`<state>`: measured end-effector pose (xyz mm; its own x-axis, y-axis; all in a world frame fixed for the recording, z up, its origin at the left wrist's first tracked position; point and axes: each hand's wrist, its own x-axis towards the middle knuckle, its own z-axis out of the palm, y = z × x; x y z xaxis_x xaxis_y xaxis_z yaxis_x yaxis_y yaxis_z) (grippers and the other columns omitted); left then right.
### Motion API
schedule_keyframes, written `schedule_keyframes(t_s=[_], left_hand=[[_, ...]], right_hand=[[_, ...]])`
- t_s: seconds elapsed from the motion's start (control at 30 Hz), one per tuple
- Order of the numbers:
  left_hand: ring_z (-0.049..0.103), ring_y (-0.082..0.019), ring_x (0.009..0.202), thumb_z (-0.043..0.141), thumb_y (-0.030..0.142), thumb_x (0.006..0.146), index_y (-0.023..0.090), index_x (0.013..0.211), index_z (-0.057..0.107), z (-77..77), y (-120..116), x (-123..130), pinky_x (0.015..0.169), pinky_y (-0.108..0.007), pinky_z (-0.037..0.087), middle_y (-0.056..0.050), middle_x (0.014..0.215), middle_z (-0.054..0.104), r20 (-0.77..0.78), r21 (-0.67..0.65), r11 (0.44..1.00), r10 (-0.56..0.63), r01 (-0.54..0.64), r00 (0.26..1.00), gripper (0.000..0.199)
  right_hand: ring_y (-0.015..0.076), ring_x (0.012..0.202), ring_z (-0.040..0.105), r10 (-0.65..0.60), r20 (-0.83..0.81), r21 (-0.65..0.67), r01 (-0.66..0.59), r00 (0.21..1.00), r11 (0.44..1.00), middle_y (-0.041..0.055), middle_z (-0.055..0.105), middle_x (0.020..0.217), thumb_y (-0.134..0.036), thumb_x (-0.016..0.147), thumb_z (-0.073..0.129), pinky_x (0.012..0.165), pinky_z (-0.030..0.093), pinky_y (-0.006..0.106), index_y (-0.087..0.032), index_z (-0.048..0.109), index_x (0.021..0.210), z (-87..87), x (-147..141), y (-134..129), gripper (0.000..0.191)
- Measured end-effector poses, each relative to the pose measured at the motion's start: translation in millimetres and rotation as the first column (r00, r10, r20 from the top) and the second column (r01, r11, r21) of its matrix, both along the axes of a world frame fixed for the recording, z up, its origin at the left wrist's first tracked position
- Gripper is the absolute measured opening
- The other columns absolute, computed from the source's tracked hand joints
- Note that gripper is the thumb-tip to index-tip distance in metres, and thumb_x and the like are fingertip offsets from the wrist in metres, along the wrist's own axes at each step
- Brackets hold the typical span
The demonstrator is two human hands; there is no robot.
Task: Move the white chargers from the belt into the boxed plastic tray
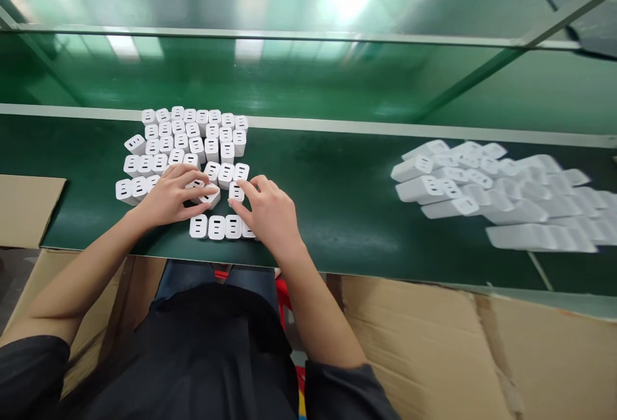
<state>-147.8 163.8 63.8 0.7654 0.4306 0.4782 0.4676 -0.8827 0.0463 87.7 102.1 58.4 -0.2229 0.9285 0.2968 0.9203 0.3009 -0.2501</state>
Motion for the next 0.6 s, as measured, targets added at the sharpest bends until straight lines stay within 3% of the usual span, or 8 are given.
schedule_keyframes(t_s=[0.23,0.43,0.53,0.6], left_hand=[[0.054,-0.023,0.117,0.053,0.011,0.093,0.025,0.109,0.072,3.5,-6.4,-38.0,0.097,-0.04,0.048,0.001,0.114,0.07,0.04,-0.208,0.975,-0.071,0.078,0.997,0.029],[0.062,-0.017,0.111,0.049,0.006,0.094,0.023,0.095,0.072,-10.4,-12.7,-50.4,0.098,-0.037,0.051,0.003,0.102,0.074,0.18,-0.233,0.97,-0.026,0.068,0.983,0.029],[0.065,-0.016,0.108,0.051,0.007,0.094,0.021,0.091,0.07,-13.3,-15.8,-49.9,0.099,-0.037,0.05,0.002,0.098,0.074,0.23,-0.181,0.982,-0.009,0.052,0.973,0.024],[0.066,-0.017,0.105,0.053,0.008,0.093,0.019,0.088,0.068,-11.6,-17.6,-49.5,0.096,-0.036,0.052,-0.001,0.097,0.073,0.272,-0.126,0.992,0.051,-0.017,0.961,0.02]], right_hand=[[0.0156,0.088,0.063,0.007,0.007,-0.133,-0.006,1.0,0.991,0.0028,0.066,0.111,-0.031,0.097,0.06,0.061,0.04,0.026,-0.022,0.066,0.125,8.1,-3.6,1.6,0.03],[0.0155,0.099,0.064,0.128,0.018,-0.288,-0.117,0.992,0.95,0.0,0.067,0.118,-0.03,0.097,0.061,0.07,0.043,0.026,-0.026,0.064,0.128,26.3,-24.1,9.0,0.031],[0.0168,0.1,0.064,0.195,0.028,-0.365,-0.172,0.98,0.915,0.0006,0.068,0.115,-0.033,0.099,0.059,0.072,0.042,0.027,-0.026,0.062,0.13,37.3,-39.8,17.3,0.032],[0.017,0.101,0.064,0.234,0.02,-0.408,-0.206,0.972,0.889,-0.0003,0.07,0.113,-0.034,0.101,0.055,0.071,0.042,0.027,-0.026,0.062,0.13,43.1,-48.2,22.4,0.031]])
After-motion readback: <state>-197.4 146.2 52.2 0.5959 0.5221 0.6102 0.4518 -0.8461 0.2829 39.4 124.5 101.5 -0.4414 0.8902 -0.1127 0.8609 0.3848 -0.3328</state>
